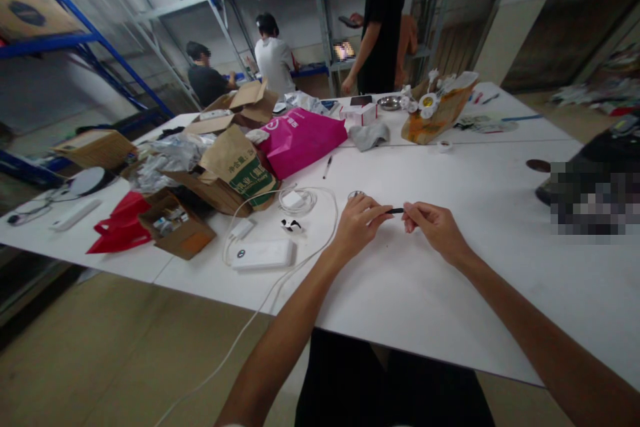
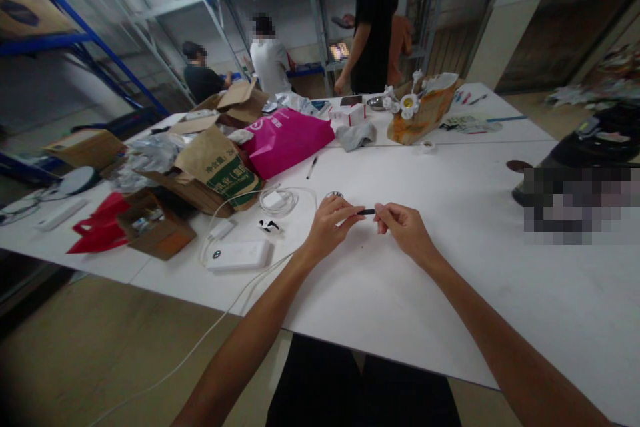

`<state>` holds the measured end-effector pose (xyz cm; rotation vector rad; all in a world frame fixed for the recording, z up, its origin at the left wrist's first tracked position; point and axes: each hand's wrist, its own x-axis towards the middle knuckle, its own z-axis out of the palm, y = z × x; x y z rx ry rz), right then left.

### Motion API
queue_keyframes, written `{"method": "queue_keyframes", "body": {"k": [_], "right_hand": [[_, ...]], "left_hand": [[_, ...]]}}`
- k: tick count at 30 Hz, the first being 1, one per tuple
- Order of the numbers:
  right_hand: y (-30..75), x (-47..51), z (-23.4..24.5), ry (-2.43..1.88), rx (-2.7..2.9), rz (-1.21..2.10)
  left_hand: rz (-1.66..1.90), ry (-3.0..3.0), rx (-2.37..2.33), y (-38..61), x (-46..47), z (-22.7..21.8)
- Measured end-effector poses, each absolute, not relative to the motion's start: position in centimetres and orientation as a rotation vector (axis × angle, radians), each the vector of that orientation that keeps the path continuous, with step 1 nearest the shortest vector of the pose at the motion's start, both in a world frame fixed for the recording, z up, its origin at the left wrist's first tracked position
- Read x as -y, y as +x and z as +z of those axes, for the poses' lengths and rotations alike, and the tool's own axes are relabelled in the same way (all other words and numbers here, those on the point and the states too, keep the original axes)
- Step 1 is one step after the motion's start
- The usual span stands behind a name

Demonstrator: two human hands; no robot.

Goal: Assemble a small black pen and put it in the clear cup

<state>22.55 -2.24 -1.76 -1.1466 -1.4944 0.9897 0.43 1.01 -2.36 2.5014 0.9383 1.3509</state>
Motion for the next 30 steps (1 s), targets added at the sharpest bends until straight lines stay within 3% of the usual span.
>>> {"method": "queue_keyframes", "body": {"k": [21, 30], "right_hand": [[22.5, 2.7, -1.6, -1.157, 1.586, 0.882], [23.0, 1.7, -2.8, -1.148, 1.570, 1.001]], "left_hand": [[1.241, 2.455, -0.888, -0.5, -1.0, -2.4], [1.126, 2.580, -0.867, 0.3, -1.0, -2.6]]}}
